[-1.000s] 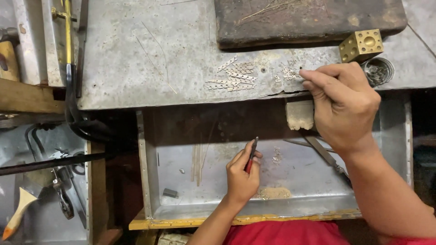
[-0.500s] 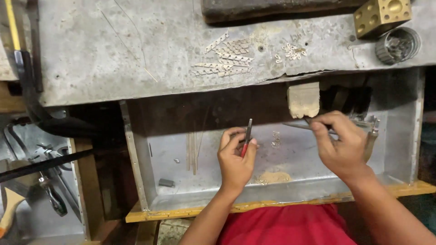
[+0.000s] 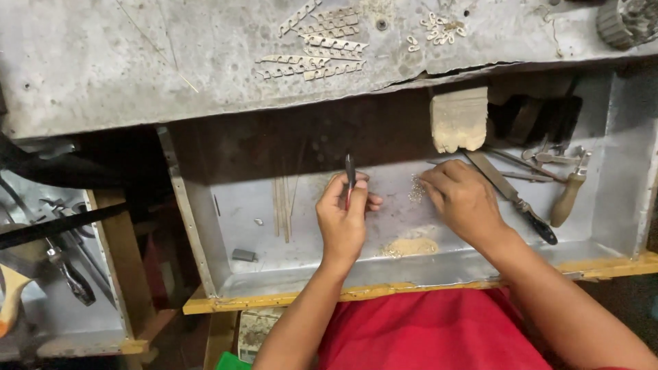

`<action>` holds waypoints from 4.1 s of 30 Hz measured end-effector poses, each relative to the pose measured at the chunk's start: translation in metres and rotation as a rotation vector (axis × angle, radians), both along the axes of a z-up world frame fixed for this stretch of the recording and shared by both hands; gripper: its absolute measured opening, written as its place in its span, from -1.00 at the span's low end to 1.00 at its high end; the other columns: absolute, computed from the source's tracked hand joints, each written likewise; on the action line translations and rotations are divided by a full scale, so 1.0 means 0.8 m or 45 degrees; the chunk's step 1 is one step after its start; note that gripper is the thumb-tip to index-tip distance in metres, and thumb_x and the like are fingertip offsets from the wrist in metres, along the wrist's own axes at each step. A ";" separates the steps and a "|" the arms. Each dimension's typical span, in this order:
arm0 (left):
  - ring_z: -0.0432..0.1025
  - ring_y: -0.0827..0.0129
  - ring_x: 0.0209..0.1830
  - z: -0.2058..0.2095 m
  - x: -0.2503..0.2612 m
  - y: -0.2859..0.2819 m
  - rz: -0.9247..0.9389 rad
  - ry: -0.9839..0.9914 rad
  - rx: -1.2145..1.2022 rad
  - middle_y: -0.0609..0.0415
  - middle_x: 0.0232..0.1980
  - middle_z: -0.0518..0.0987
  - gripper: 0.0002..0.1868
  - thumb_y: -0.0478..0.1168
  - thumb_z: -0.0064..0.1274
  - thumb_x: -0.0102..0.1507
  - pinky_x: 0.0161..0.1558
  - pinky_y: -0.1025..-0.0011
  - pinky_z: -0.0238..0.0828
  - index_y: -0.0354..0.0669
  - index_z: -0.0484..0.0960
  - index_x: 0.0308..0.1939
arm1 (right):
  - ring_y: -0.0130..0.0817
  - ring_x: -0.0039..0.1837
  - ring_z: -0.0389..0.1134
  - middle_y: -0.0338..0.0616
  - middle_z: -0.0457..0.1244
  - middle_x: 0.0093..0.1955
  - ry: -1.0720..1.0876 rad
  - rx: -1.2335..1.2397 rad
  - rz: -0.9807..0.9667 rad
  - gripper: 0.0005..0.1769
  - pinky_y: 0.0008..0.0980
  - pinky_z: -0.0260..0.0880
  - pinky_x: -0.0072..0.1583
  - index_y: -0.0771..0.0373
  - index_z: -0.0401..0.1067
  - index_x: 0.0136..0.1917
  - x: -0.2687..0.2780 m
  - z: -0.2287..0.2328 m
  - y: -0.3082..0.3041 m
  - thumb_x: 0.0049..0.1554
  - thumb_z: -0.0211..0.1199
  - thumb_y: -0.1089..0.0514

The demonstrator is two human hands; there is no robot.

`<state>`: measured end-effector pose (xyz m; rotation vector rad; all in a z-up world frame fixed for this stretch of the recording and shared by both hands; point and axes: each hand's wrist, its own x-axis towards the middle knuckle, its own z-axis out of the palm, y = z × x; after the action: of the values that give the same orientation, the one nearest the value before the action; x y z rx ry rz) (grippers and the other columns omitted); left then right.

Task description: Filing and adjusting small metal jewelry components using a hand file and pliers at a workbench.

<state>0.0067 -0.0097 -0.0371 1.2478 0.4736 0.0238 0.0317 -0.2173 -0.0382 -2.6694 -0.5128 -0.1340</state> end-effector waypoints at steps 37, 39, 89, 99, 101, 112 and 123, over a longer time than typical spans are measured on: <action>0.64 -0.01 0.08 0.156 -0.016 -0.014 -0.579 -0.945 0.923 -0.25 0.11 0.66 -0.50 -0.67 -0.16 0.42 0.15 0.23 0.64 -0.30 0.34 0.41 | -0.14 -0.02 0.48 0.30 0.33 -0.06 0.325 1.321 -0.238 -0.59 -0.47 0.57 0.03 0.30 0.09 0.06 -0.030 0.158 0.009 0.13 0.30 0.44; 0.63 -0.03 0.10 0.157 -0.016 -0.014 -0.586 -0.923 0.967 -0.27 0.16 0.65 -0.50 -0.65 -0.17 0.42 0.15 0.21 0.63 -0.26 0.36 0.41 | -0.13 -0.01 0.49 0.27 0.34 -0.06 0.324 1.329 -0.221 -0.60 -0.44 0.59 0.05 0.30 0.10 0.06 -0.029 0.158 0.006 0.12 0.31 0.42; 0.40 0.31 -0.36 0.142 -0.015 -0.018 -0.506 -0.933 0.954 0.06 -0.24 0.51 -0.56 -0.47 0.07 0.45 -0.21 0.38 0.46 -0.08 0.48 0.39 | 0.13 0.17 0.40 -0.05 0.35 0.16 0.507 -0.456 -0.376 -0.51 0.19 0.43 0.00 0.09 0.45 0.27 -0.026 0.062 -0.103 0.10 0.39 -0.03; 0.35 0.29 -0.35 0.118 0.013 -0.026 -0.397 -1.034 1.150 0.07 -0.25 0.48 -0.50 -0.48 0.07 0.45 -0.19 0.35 0.41 -0.02 0.44 0.44 | 0.04 0.17 0.38 -0.03 0.37 0.10 0.223 -0.656 -0.288 -0.39 -0.02 0.43 0.11 0.13 0.46 0.36 -0.036 0.011 -0.135 0.03 0.31 0.01; 0.34 0.29 -0.35 0.119 0.014 -0.028 -0.386 -1.032 1.154 0.08 -0.25 0.47 -0.48 -0.49 0.07 0.45 -0.19 0.36 0.41 -0.01 0.43 0.45 | 0.15 0.17 0.38 0.06 0.33 0.13 0.349 -0.627 -0.324 -0.42 0.08 0.43 0.10 0.18 0.39 0.35 -0.034 0.018 -0.130 0.07 0.27 0.02; 0.35 0.26 -0.34 0.107 0.028 -0.024 -0.349 -1.088 1.269 0.03 -0.23 0.51 -0.41 -0.55 -0.01 0.39 -0.21 0.36 0.37 0.00 0.42 0.46 | -0.09 0.39 0.31 0.07 0.31 0.34 0.816 0.058 -0.499 -0.25 -0.08 0.27 0.30 0.03 0.26 0.57 -0.051 0.088 -0.131 0.10 0.17 0.17; 0.00 0.25 -0.46 0.078 0.060 -0.010 -0.278 -1.352 1.875 0.16 -0.34 0.31 -0.59 -0.37 -0.17 0.53 -0.48 0.34 0.01 0.13 0.53 0.40 | -0.48 -0.49 0.01 -0.12 0.07 -0.38 0.750 1.384 -0.112 -0.56 -0.66 0.09 -0.58 0.18 0.10 0.46 -0.097 0.151 -0.083 0.32 -0.10 0.22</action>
<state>0.0545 -0.0173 0.0256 2.4154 -0.8025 0.9406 -0.0460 -0.2833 0.0826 -1.5452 -0.0633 0.2740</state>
